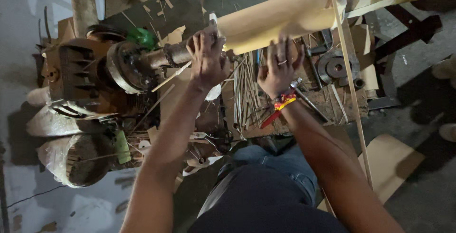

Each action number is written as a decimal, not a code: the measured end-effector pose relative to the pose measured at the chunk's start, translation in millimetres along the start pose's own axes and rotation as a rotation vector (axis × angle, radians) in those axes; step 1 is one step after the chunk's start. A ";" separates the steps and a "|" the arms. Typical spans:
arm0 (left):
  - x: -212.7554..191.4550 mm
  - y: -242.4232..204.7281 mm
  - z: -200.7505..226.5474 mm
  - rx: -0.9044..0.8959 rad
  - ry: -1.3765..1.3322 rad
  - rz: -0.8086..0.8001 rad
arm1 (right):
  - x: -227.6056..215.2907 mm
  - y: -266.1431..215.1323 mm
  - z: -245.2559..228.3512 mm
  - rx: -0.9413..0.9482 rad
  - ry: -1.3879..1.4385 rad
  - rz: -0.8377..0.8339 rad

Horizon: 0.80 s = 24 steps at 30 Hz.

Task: The person wraps a thin strip of paper around a rotating cylindrical core mounted on a lathe, pressing it into place with their hands. They then use a hammer to tap the strip and secure it along the length of the cylinder.

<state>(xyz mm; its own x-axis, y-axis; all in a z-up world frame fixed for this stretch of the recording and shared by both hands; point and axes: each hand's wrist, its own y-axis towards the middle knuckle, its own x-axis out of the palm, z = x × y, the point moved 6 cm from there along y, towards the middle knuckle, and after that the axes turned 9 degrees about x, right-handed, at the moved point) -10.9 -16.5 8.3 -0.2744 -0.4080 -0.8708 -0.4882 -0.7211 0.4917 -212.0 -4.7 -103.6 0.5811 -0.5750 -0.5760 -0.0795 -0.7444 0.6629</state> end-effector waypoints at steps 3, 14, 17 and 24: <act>9.3 -3.2 -2.2 -0.015 0.127 -0.037 | 9.8 -1.6 1.4 0.045 -0.054 -0.027; 0.1 8.3 3.1 -0.088 0.013 0.030 | -0.8 -4.2 -51.3 -0.006 -0.080 -0.275; 7.9 4.3 -0.4 -0.137 0.014 0.035 | -67.1 12.0 -59.9 0.031 0.076 -0.163; 9.2 1.6 25.8 -0.176 0.099 0.257 | -231.6 23.8 -23.5 0.283 -0.093 0.003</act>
<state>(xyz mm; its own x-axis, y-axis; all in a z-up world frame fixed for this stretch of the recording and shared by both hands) -35.6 -6.9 1.0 -0.2842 -0.6353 -0.7181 -0.2599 -0.6699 0.6955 -329.4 118.7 56.9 0.5050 -0.5963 -0.6240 -0.3113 -0.8002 0.5126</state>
